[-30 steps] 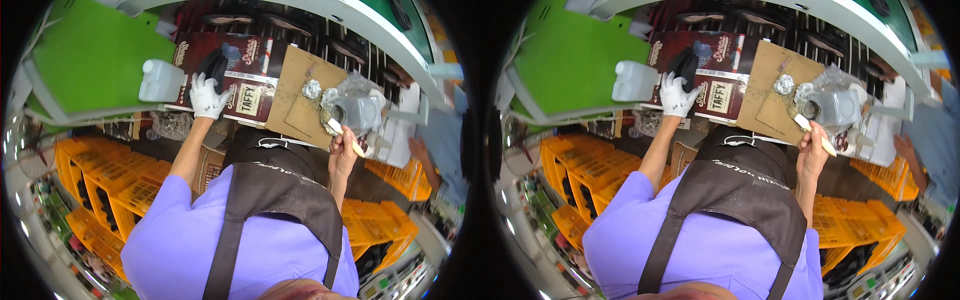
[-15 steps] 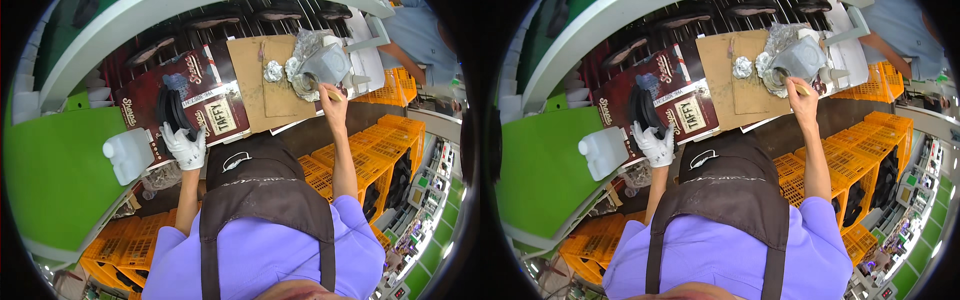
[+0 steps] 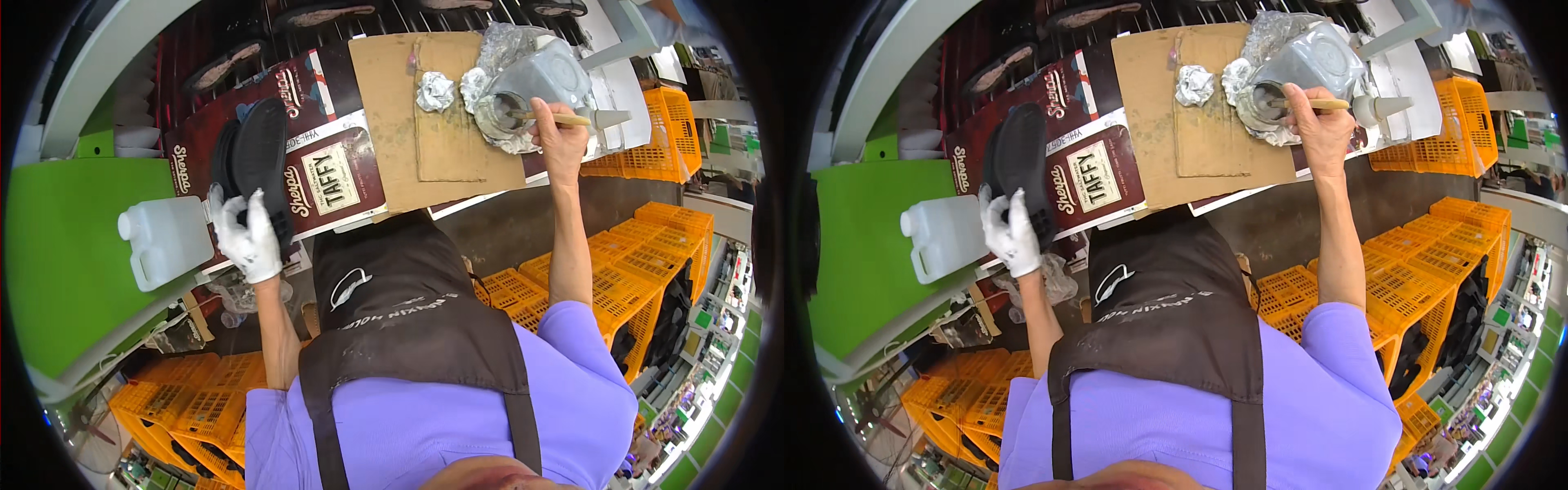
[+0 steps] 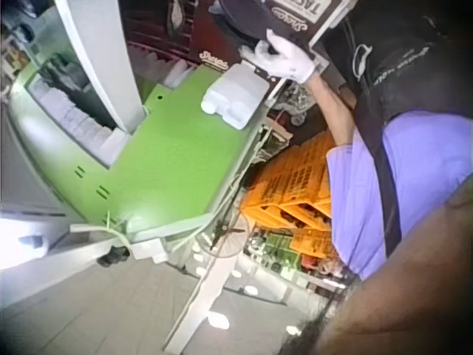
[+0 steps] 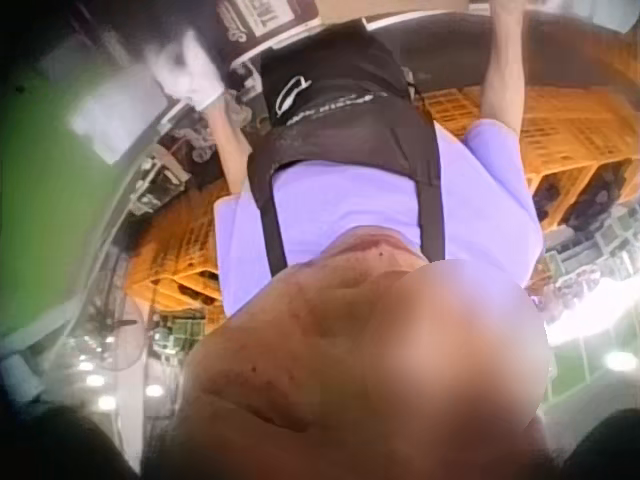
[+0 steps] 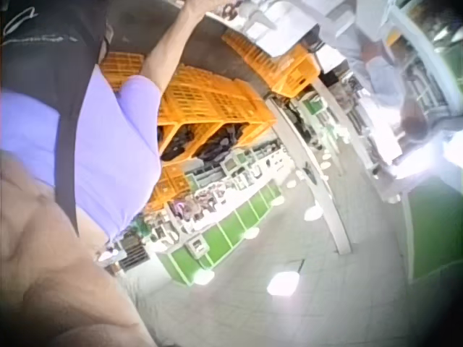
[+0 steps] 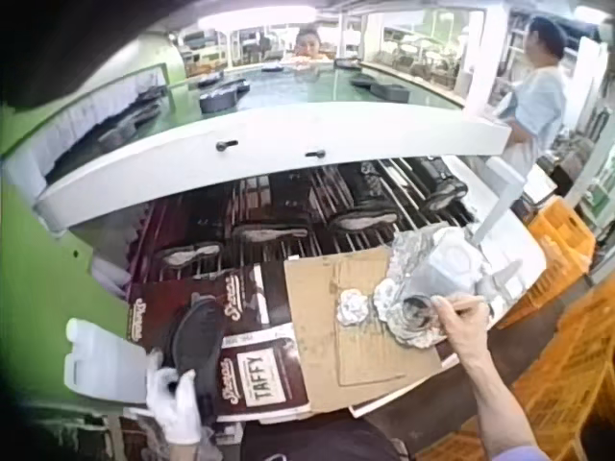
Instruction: The person applies a dark liquid to the soles of black slip-on shoes using a brush. They pick up shoes from a conveyor belt and a nearby crate, apply the liquid to the sole, and place the shoes back on the belt. The process is repeated for multiple shoes.
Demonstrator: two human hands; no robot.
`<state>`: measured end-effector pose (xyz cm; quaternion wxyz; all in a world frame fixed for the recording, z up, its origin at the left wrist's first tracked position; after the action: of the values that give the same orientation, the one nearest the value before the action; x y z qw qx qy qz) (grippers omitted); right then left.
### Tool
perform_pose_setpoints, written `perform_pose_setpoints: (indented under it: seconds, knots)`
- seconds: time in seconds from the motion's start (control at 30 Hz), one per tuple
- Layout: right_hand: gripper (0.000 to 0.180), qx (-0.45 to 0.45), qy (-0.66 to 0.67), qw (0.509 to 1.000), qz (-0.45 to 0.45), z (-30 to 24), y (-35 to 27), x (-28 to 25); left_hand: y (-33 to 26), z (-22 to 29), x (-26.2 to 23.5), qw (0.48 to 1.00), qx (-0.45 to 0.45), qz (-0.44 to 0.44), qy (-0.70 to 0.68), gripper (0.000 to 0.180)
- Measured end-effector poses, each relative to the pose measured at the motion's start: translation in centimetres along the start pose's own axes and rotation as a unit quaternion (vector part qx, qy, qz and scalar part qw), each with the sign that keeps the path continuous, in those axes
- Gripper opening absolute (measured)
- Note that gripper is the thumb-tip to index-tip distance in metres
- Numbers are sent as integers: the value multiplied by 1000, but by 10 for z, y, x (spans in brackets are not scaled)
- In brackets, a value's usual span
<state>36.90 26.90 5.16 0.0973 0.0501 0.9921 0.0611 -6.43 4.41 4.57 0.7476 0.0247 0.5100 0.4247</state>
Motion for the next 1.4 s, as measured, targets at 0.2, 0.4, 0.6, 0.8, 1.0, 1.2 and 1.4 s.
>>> perform_pose_setpoints:
  seconds: [0.2,0.4,0.6,0.8,1.0,1.2,1.4]
  knots:
    - [22,-1,78,997,6,10,-17,-5,8,37,1,788,-230,-64,-568,29]
    - [34,5,27,999,23,-2,-15,-24,-26,65,54,629,-315,-199,-682,35]
    - [18,-72,-67,983,-155,-17,-13,-7,-82,140,76,174,-325,-351,-861,53]
    - [15,-124,-250,892,-356,-41,-32,22,-108,170,91,234,-327,-467,-787,63]
    - [18,16,-61,970,-236,-28,-22,-12,-90,177,97,352,-282,-440,-777,51]
    - [20,98,268,958,-15,30,-36,-26,-47,173,96,506,-121,-395,-757,54]
    - [30,3,347,935,70,0,-56,-20,-19,182,85,622,-61,-307,-718,70]
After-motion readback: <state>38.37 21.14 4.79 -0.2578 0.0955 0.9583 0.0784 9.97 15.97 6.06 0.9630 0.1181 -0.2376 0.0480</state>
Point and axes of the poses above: each hand's wrist, its own y-axis towards the middle knuckle, its own x-axis out of the palm, z = x × y, the point moved 10 cm from there along y, towards the middle knuckle, and after that the axes turned 10 degrees about y, right-handed, at the moved point
